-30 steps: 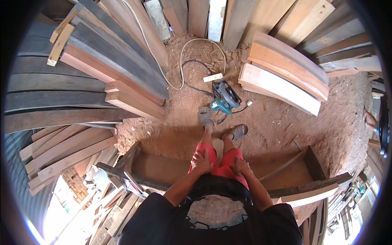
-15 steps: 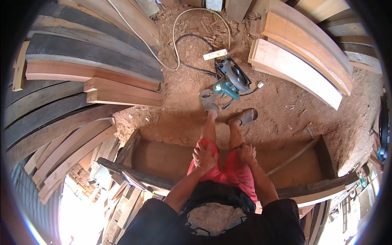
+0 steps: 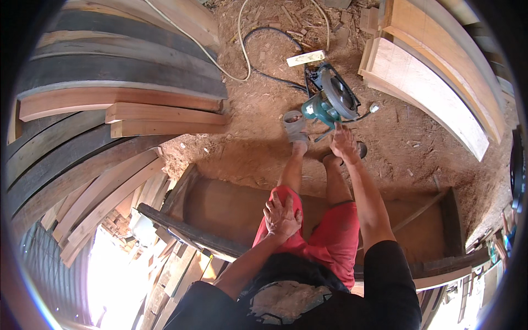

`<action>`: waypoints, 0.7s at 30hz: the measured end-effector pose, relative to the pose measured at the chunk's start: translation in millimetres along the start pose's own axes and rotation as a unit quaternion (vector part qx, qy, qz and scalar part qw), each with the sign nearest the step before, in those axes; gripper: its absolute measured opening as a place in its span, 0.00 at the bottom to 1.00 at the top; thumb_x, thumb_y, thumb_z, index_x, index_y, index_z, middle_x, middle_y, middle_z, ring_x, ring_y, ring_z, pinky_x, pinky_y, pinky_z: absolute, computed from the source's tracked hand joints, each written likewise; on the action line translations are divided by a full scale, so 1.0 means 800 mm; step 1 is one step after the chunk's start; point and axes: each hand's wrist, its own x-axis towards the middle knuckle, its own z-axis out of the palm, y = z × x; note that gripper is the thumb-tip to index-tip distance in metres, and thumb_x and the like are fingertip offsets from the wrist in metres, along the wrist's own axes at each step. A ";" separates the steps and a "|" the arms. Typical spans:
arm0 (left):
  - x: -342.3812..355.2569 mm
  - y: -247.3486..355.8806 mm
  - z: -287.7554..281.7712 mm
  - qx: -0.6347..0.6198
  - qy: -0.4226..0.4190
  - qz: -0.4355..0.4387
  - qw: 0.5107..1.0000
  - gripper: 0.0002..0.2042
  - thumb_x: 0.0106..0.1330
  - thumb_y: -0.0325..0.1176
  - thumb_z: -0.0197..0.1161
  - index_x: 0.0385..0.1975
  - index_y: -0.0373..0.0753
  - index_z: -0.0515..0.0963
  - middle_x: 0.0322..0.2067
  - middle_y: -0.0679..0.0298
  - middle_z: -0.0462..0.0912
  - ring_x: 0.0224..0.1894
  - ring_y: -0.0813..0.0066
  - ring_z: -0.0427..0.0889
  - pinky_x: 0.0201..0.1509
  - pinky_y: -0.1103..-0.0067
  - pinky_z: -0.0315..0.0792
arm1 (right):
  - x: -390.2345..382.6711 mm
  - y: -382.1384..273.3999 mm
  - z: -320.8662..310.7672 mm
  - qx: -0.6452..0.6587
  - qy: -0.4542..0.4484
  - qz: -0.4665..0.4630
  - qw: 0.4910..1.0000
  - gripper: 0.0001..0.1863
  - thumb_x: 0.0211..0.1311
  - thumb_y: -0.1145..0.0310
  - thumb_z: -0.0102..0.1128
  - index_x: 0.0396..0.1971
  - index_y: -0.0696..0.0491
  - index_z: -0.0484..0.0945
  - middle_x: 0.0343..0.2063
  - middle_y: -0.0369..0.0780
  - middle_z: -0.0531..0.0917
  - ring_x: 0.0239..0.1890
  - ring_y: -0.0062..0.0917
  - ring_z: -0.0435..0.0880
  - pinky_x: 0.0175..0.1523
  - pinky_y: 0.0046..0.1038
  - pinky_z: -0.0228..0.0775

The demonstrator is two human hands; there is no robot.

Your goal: The person adjusts the blade guard of a circular saw using pliers and a metal rod. They then pick up a piece of wood and use the metal rod to measure or align it against the saw's base plate.

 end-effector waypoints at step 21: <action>0.001 -0.039 0.012 -0.012 0.037 -0.009 0.999 0.34 0.59 0.51 0.64 0.66 0.47 0.69 0.70 0.38 0.55 0.61 0.33 0.65 0.64 0.46 0.63 | 0.058 -0.041 -0.061 0.091 -0.046 0.026 0.994 0.27 0.61 0.52 0.63 0.48 0.62 0.81 0.44 0.57 0.85 0.52 0.48 0.84 0.57 0.43 0.75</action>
